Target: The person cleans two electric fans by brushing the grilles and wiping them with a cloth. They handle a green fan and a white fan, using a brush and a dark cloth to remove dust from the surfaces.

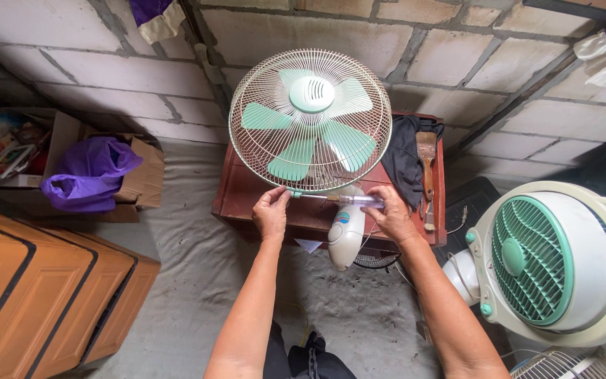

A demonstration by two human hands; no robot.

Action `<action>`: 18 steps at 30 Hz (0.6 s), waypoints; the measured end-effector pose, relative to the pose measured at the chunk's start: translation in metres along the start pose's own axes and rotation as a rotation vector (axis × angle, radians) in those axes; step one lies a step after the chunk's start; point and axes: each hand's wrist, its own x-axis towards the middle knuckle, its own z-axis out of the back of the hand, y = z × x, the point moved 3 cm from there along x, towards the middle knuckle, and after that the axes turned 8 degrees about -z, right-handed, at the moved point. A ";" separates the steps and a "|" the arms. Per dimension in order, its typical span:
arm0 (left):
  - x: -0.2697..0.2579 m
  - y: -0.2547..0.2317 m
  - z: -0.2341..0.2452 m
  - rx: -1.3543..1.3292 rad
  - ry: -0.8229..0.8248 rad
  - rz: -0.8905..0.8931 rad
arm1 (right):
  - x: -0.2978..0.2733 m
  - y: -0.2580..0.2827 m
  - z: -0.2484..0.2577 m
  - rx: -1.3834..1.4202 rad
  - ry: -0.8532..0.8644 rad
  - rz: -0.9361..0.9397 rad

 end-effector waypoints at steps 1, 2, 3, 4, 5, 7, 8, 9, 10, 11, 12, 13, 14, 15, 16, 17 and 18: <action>-0.002 0.000 0.001 0.035 -0.014 0.013 | -0.003 0.001 0.000 -0.023 0.016 -0.036; -0.002 -0.001 0.000 0.069 -0.026 0.022 | -0.003 0.001 0.003 -0.045 0.026 -0.068; -0.001 -0.002 -0.001 0.103 -0.037 0.030 | -0.001 -0.001 0.004 -0.068 0.037 -0.101; -0.001 -0.003 -0.002 0.086 -0.037 0.029 | -0.001 -0.003 0.003 -0.049 0.066 -0.134; -0.001 -0.004 -0.003 0.068 -0.038 0.029 | 0.000 -0.006 0.003 -0.031 0.096 -0.166; 0.002 -0.004 -0.004 0.045 -0.041 0.025 | 0.007 -0.019 -0.003 0.072 0.208 -0.368; 0.000 -0.003 -0.003 0.042 -0.046 0.029 | 0.008 -0.027 -0.008 0.158 0.296 -0.541; -0.001 -0.002 -0.001 0.040 -0.050 0.033 | 0.006 -0.033 -0.013 0.245 0.384 -0.713; 0.000 0.000 -0.001 0.036 -0.045 0.031 | 0.006 -0.034 -0.014 0.197 0.386 -0.710; 0.001 0.001 -0.001 0.033 -0.039 0.029 | 0.006 -0.035 -0.015 0.148 0.387 -0.708; 0.002 0.002 0.000 0.029 -0.036 0.030 | 0.005 -0.033 -0.015 0.097 0.392 -0.706; 0.002 0.003 0.000 0.033 -0.027 0.036 | 0.005 -0.028 -0.012 0.088 0.356 -0.602; 0.004 0.005 0.001 0.040 -0.020 0.040 | 0.005 -0.021 -0.012 0.081 0.323 -0.495; 0.006 0.006 0.001 0.047 -0.014 0.044 | 0.006 -0.013 -0.012 0.074 0.289 -0.388; 0.007 0.008 0.003 0.024 -0.012 0.054 | 0.007 -0.005 -0.011 0.102 0.245 -0.316; 0.008 0.009 0.003 0.001 -0.010 0.064 | 0.008 0.002 -0.008 0.129 0.199 -0.244; 0.008 0.012 0.002 -0.024 -0.007 0.078 | 0.007 0.007 -0.005 0.152 0.153 -0.176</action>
